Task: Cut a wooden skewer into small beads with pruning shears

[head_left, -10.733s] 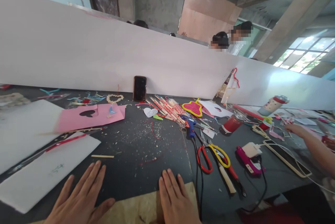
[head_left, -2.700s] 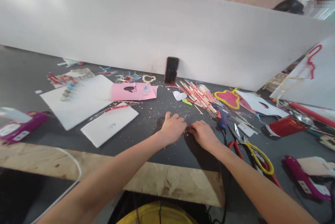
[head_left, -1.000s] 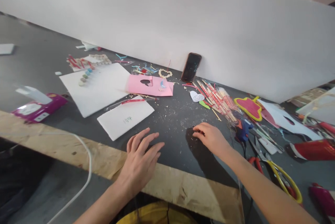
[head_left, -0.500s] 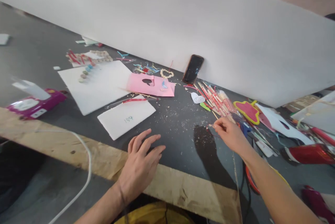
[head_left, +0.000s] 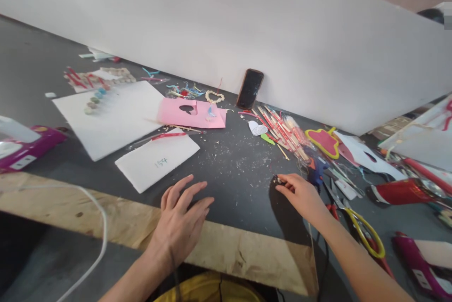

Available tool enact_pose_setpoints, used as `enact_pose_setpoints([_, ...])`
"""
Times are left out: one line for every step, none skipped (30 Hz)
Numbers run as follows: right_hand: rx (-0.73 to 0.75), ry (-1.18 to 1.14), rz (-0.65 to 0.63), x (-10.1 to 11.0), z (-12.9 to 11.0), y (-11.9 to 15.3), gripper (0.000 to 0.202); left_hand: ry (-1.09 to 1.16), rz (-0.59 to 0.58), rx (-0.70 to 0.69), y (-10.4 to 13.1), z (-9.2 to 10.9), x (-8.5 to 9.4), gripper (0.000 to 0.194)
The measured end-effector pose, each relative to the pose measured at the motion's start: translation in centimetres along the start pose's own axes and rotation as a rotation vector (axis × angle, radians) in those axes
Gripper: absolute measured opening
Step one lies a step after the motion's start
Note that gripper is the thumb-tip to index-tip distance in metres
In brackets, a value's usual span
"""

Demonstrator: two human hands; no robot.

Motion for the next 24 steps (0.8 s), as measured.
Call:
enact_pose_setpoints([0.004,-0.001,0.01,-0.1,0.0,-0.1,0.025,-0.007,-0.001,-0.006,0.0,0.0,0.0,0.024])
enact_pose_setpoints([0.009,-0.003,0.021,-0.2,0.0,-0.2,0.024,-0.012,-0.004,-0.012,0.0,0.0,-0.1,0.025])
enact_pose_setpoints([0.015,-0.005,0.033,-0.3,0.0,-0.4,0.023,-0.013,-0.006,-0.016,0.0,0.1,-0.1,0.024])
enact_pose_setpoints([0.02,-0.009,0.045,-0.3,0.0,-0.6,0.023,-0.012,-0.007,-0.016,-0.1,0.2,-0.1,0.024])
enact_pose_setpoints([0.024,-0.013,0.056,-0.4,-0.1,-0.7,0.023,-0.006,-0.01,-0.013,-0.2,0.4,-0.2,0.024])
enact_pose_setpoints([0.026,-0.02,0.065,-0.4,-0.1,-0.9,0.023,0.006,-0.017,-0.01,-0.4,0.7,-0.2,0.024])
enact_pose_setpoints([0.025,-0.03,0.072,-0.3,-0.2,-1.1,0.022,0.024,-0.029,-0.008,-0.7,1.0,-0.2,0.024])
enact_pose_setpoints([0.023,-0.046,0.078,-0.1,-0.4,-1.2,0.022,0.051,-0.049,-0.007,-1.1,1.5,-0.4,0.024])
enact_pose_setpoints([0.02,-0.068,0.081,0.2,-0.6,-1.2,0.022,0.086,-0.074,-0.016,-1.6,2.0,-0.5,0.025])
enact_pose_setpoints([0.017,-0.095,0.081,0.5,-0.9,-1.2,0.022,0.125,-0.108,-0.03,-2.2,2.7,-0.7,0.026])
enact_pose_setpoints([0.016,-0.127,0.076,0.9,-1.4,-1.1,0.024,0.17,-0.141,-0.041,-2.9,3.4,-1.0,0.027])
enact_pose_setpoints([0.018,-0.161,0.07,1.3,-2.0,-0.9,0.026,0.228,-0.183,-0.05,-3.7,4.0,-1.4,0.028])
enact_pose_setpoints([0.024,-0.192,0.063,1.7,-2.7,-0.7,0.028,0.292,-0.237,-0.053,-4.5,4.6,-1.8,0.029])
enact_pose_setpoints([0.033,-0.225,0.056,2.1,-3.4,-0.4,0.031,0.355,-0.288,-0.045,-5.4,5.1,-2.4,0.031])
enact_pose_setpoints([0.042,-0.261,0.049,2.4,-4.2,-0.1,0.031,0.41,-0.321,-0.022,-6.2,5.4,-2.8,0.032])
enact_pose_setpoints([0.05,-0.302,0.044,2.7,-4.9,0.2,0.031,0.45,-0.336,0.015,-7.0,5.6,-3.3,0.033])
enact_pose_setpoints([0.055,-0.352,0.041,2.8,-5.5,0.5,0.029,0.487,-0.343,0.049,-7.7,5.7,-3.6,0.033])
enact_pose_setpoints([0.063,-0.4,0.043,2.8,-5.9,0.7,0.026,0.526,-0.353,0.063,-8.2,5.9,-4.0,0.032])
enact_pose_setpoints([0.071,-0.451,0.05,2.8,-6.3,0.9,0.024,0.554,-0.36,0.065,-8.6,6.1,-4.3,0.03])
enact_pose_setpoints([0.08,-0.501,0.059,2.6,-6.5,1.0,0.022,0.564,-0.355,0.059,-8.9,6.4,-4.5,0.028])
enact_pose_setpoints([0.089,-0.547,0.069,2.4,-6.6,1.0,0.022,0.559,-0.331,0.051,-9.1,6.5,-4.6,0.026])
enact_pose_setpoints([0.092,-0.59,0.075,2.0,-6.5,1.0,0.022,0.543,-0.301,0.043,-9.3,6.6,-4.6,0.024])
enact_pose_setpoints([0.092,-0.626,0.074,1.6,-6.5,0.9,0.023,0.517,-0.268,0.037,-9.4,6.6,-4.5,0.023])
enact_pose_setpoints([0.09,-0.651,0.07,1.3,-6.5,0.7,0.024,0.487,-0.241,0.03,-9.5,6.7,-4.4,0.022])
Point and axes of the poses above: each hand's wrist, its own y-axis away from the middle knuckle, its own x-axis out of the back of the hand, z = x × y, the point moved 7 cm from there along -y, towards the middle knuckle, and after that the axes turned 5 degrees about y, right-handed, at the moved point
